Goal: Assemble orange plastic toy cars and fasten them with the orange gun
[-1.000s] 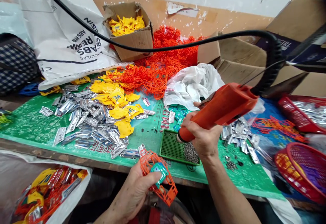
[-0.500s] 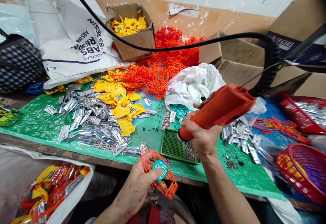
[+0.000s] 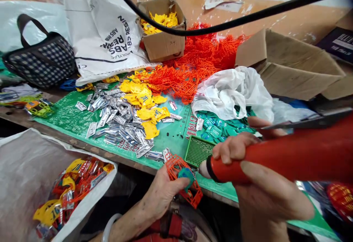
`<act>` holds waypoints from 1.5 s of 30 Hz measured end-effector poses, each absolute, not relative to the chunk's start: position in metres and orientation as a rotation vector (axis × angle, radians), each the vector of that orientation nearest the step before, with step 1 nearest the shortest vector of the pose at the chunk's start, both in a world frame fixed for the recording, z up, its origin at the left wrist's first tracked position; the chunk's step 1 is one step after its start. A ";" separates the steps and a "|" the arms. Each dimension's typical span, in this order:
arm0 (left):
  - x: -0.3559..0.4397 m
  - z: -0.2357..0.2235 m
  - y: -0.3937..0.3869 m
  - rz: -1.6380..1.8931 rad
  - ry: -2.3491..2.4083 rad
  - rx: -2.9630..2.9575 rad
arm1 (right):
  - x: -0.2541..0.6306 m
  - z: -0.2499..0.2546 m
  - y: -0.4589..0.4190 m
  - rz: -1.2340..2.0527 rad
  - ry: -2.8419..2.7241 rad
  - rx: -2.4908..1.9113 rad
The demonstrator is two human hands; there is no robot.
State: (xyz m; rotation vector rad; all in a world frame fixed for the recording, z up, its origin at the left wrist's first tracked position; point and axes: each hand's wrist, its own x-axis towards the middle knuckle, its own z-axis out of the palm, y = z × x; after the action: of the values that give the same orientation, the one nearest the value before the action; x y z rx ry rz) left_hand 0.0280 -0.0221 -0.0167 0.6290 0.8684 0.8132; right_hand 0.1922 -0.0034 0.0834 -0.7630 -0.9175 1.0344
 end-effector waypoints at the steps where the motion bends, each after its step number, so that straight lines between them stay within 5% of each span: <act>1: 0.028 -0.018 -0.022 0.820 0.868 0.625 | 0.189 0.083 -0.008 1.057 -0.926 -0.739; 34: 0.032 -0.018 -0.019 0.809 0.910 0.666 | 0.176 0.067 -0.007 1.167 -1.208 -0.737; 45: 0.023 -0.005 -0.016 0.706 0.802 0.471 | 0.216 0.055 0.043 0.584 -0.942 -0.978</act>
State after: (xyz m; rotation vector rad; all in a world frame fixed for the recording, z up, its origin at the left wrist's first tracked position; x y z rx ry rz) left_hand 0.0229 -0.0156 -0.0054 0.4706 0.8017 0.7056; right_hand 0.2160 0.0428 0.0549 -0.9777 -0.9418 0.5842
